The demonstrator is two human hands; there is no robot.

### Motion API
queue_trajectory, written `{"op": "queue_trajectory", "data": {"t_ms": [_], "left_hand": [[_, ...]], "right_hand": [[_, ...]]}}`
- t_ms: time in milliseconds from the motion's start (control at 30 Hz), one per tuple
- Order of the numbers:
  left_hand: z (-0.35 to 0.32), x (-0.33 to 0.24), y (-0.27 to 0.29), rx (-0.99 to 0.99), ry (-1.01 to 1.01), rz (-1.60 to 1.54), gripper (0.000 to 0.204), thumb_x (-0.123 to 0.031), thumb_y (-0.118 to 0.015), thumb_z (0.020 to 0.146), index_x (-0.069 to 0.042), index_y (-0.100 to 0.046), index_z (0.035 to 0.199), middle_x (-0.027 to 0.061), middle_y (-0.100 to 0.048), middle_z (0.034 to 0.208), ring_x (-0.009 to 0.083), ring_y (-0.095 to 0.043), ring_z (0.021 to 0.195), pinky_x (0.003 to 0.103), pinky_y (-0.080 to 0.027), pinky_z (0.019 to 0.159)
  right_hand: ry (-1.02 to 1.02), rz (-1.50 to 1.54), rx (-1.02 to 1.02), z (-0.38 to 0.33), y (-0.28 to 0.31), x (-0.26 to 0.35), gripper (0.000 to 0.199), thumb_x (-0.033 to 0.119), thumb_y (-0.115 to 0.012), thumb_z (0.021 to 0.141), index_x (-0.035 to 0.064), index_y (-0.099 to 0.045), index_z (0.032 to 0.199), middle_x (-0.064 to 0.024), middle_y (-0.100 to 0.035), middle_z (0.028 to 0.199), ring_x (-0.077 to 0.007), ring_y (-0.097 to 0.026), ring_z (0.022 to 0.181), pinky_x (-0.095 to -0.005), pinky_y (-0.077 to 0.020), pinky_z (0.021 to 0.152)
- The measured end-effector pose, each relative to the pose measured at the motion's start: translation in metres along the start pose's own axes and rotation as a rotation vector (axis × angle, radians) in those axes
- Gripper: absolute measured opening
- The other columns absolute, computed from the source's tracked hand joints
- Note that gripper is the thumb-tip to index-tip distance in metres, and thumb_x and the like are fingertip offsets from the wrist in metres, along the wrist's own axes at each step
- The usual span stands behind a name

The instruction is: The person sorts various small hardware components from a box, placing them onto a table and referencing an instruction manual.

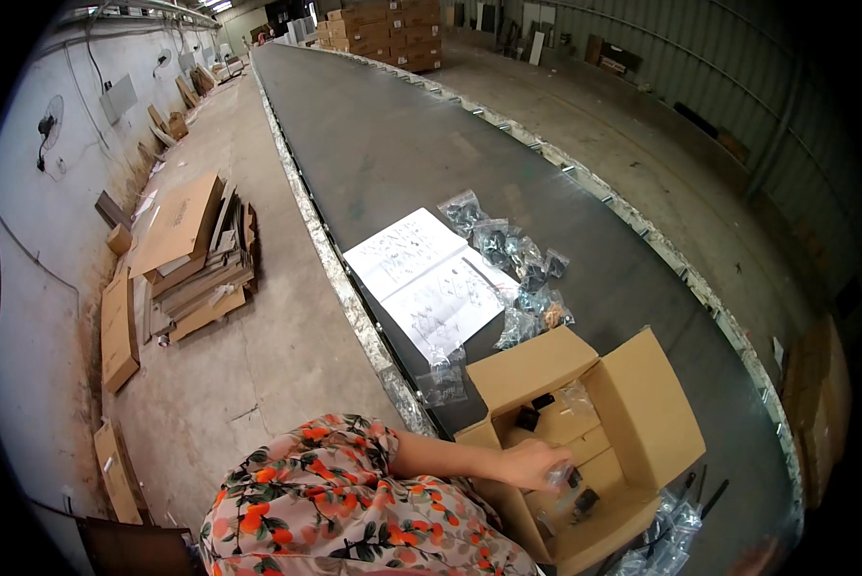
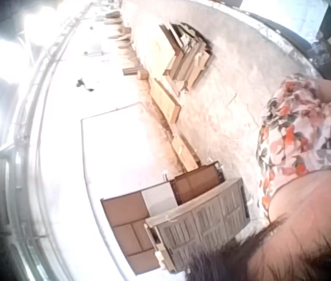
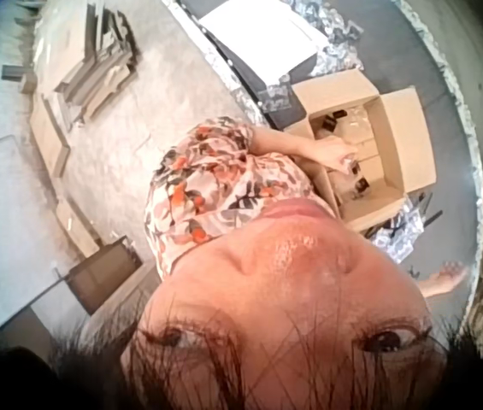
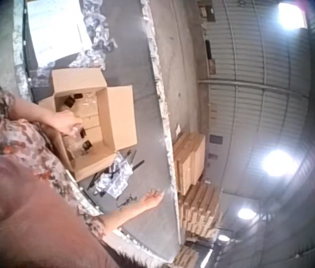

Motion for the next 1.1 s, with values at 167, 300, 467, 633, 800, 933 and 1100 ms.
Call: {"op": "queue_trajectory", "data": {"t_ms": [167,300,467,633,800,933,1100], "left_hand": [[-0.007,-0.004,0.005,-0.030,0.046,0.019,0.036,-0.026,-0.066,0.060,-0.009,-0.048,0.086,0.0133,-0.056,0.077,0.0329,-0.056,0.072,0.041,-0.044,0.061],[-0.006,-0.002,0.003,-0.024,0.012,0.028,0.039,-0.027,-0.067,0.061,-0.009,-0.047,0.089,0.0137,-0.056,0.077,0.0334,-0.056,0.071,0.041,-0.044,0.060],[-0.003,-0.004,0.003,0.013,0.033,0.039,0.039,-0.027,-0.067,0.059,-0.009,-0.048,0.088,0.0133,-0.056,0.077,0.0330,-0.056,0.073,0.041,-0.044,0.061],[-0.007,0.002,0.001,-0.042,-0.018,0.075,0.042,-0.027,-0.068,0.061,-0.008,-0.048,0.093,0.0139,-0.056,0.077,0.0335,-0.056,0.072,0.040,-0.044,0.061],[-0.002,-0.002,0.001,0.040,0.044,0.041,0.043,-0.026,-0.067,0.059,-0.008,-0.047,0.092,0.0145,-0.056,0.082,0.0337,-0.055,0.076,0.041,-0.044,0.063],[-0.005,-0.005,0.003,0.019,0.021,0.060,0.042,-0.027,-0.068,0.060,-0.009,-0.047,0.092,0.0141,-0.057,0.079,0.0336,-0.056,0.072,0.040,-0.044,0.061],[-0.006,-0.008,0.005,-0.003,-0.015,0.074,0.041,-0.027,-0.069,0.060,-0.009,-0.047,0.091,0.0137,-0.058,0.076,0.0336,-0.056,0.069,0.040,-0.044,0.059]], "right_hand": [[0.084,-0.263,0.426,-0.027,-0.088,-0.149,0.022,0.016,-0.055,0.078,0.0078,-0.053,0.098,0.0002,-0.052,0.065,-0.0063,-0.045,0.050,-0.0201,-0.0364,0.042],[0.616,-0.781,0.561,-0.102,-0.152,-0.156,0.012,0.011,-0.055,0.075,0.0034,-0.057,0.084,-0.0071,-0.054,0.061,-0.0168,-0.050,0.050,-0.0280,-0.0405,0.048],[0.771,-0.975,0.464,-0.124,-0.163,-0.149,0.008,0.008,-0.055,0.072,0.0007,-0.056,0.077,-0.0137,-0.052,0.064,-0.0275,-0.053,0.055,-0.0337,-0.0417,0.052],[0.764,-0.960,0.518,-0.131,-0.163,-0.153,0.008,0.009,-0.054,0.073,0.0024,-0.056,0.078,-0.0130,-0.053,0.069,-0.0283,-0.053,0.060,-0.0356,-0.0417,0.054],[0.876,-0.973,0.459,-0.134,-0.162,-0.151,0.009,0.009,-0.055,0.073,0.0025,-0.055,0.078,-0.0135,-0.053,0.072,-0.0301,-0.052,0.064,-0.0371,-0.0413,0.056],[0.849,-0.985,0.448,-0.131,-0.157,-0.161,0.008,0.009,-0.055,0.073,0.0029,-0.055,0.079,-0.0144,-0.052,0.072,-0.0311,-0.051,0.066,-0.0377,-0.0403,0.058],[0.825,-0.950,0.419,-0.135,-0.158,-0.159,0.008,0.007,-0.054,0.073,0.0019,-0.055,0.080,-0.0142,-0.052,0.072,-0.0311,-0.050,0.066,-0.0370,-0.0402,0.058]]}}
Point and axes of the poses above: each hand's wrist, its own z-axis towards the middle knuckle, its own y-axis out of the back of the hand, x = y × z, the point moved 5 cm from there along z, towards the middle knuckle
